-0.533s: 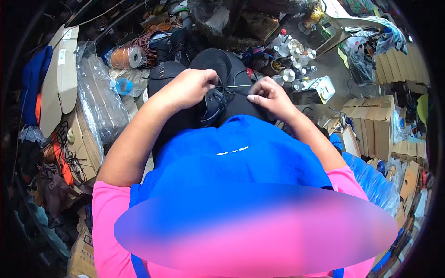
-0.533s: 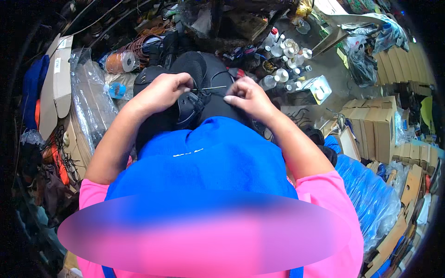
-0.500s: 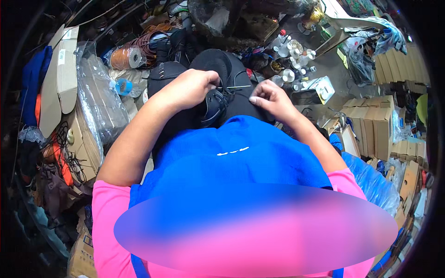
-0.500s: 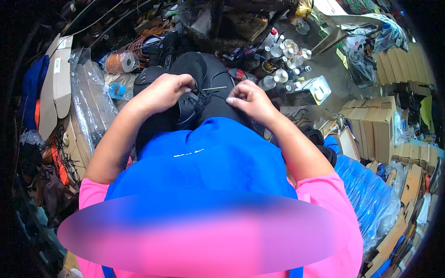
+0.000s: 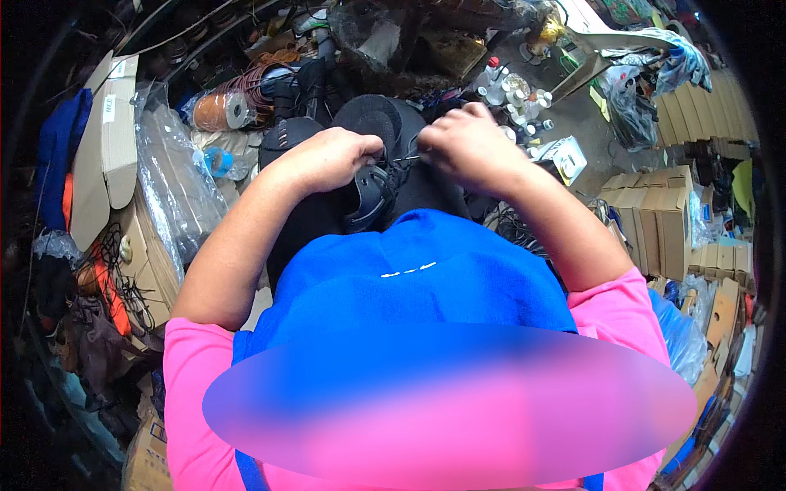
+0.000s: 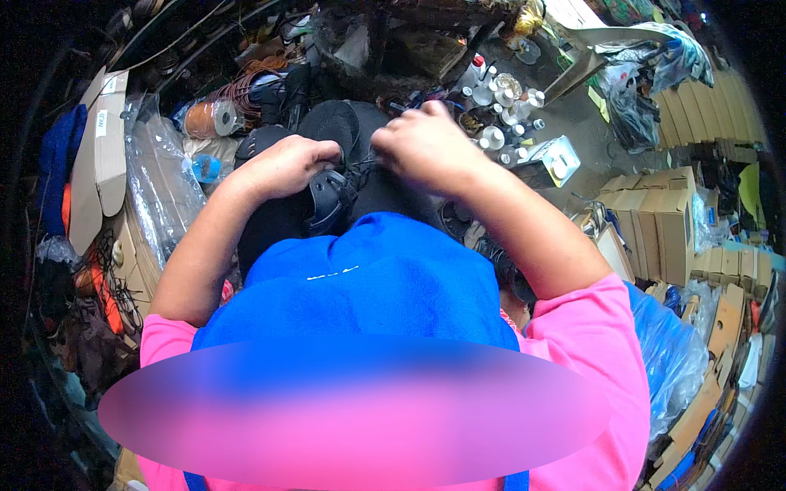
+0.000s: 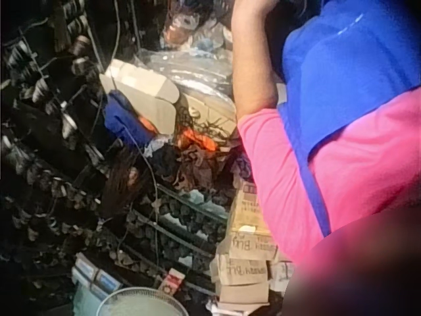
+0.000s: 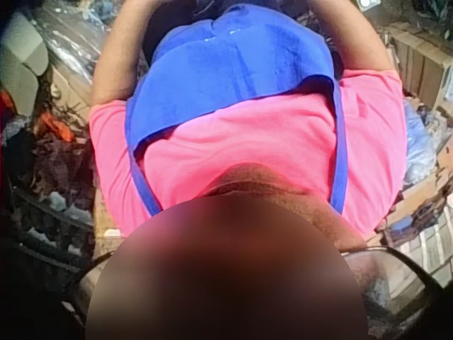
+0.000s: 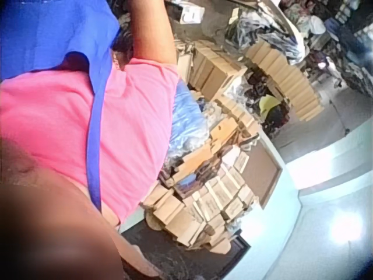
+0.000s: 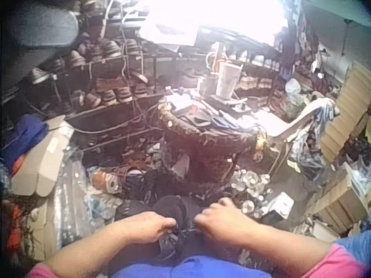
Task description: Stitch the upper part of a shoe manually using thread and a needle.
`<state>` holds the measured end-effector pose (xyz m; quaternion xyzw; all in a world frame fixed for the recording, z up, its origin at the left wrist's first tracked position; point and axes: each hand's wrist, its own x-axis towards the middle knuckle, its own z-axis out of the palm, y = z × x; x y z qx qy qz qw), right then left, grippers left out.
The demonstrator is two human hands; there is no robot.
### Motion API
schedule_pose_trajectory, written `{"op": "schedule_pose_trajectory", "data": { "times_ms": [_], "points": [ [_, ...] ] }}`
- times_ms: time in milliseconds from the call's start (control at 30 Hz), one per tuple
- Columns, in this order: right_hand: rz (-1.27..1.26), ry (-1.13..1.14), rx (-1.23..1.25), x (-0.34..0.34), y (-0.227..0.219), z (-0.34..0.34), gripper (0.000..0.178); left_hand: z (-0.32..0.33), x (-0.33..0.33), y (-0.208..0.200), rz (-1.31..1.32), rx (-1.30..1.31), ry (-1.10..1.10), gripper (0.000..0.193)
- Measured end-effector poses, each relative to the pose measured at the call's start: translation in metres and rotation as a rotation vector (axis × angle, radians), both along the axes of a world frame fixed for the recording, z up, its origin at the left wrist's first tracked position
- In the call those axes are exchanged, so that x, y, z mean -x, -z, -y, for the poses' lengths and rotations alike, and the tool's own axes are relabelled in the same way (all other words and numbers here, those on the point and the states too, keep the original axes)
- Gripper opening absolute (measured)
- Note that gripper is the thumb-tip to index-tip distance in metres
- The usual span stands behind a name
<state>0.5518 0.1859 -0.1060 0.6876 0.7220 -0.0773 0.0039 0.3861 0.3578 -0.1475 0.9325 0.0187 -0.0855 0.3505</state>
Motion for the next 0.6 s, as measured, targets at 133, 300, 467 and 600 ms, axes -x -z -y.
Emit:
{"op": "schedule_pose_trajectory", "data": {
  "times_ms": [133,300,467,600],
  "points": [
    [0.078,-0.113,0.089,0.019,0.011,-0.014,0.019,0.000,0.001,-0.001,0.024,-0.028,0.031,0.013],
    [-0.029,-0.140,-0.004,0.006,0.024,-0.012,0.021,-0.005,0.014,-0.003,0.129,-0.042,0.021,0.010],
    [-0.097,-0.129,-0.220,-0.012,0.041,0.004,0.018,-0.009,0.030,-0.015,0.141,-0.263,0.017,0.004],
    [-0.009,0.201,0.078,-0.065,0.040,0.056,0.020,-0.055,0.087,-0.019,0.023,-0.422,-0.215,0.003]
  ]
}}
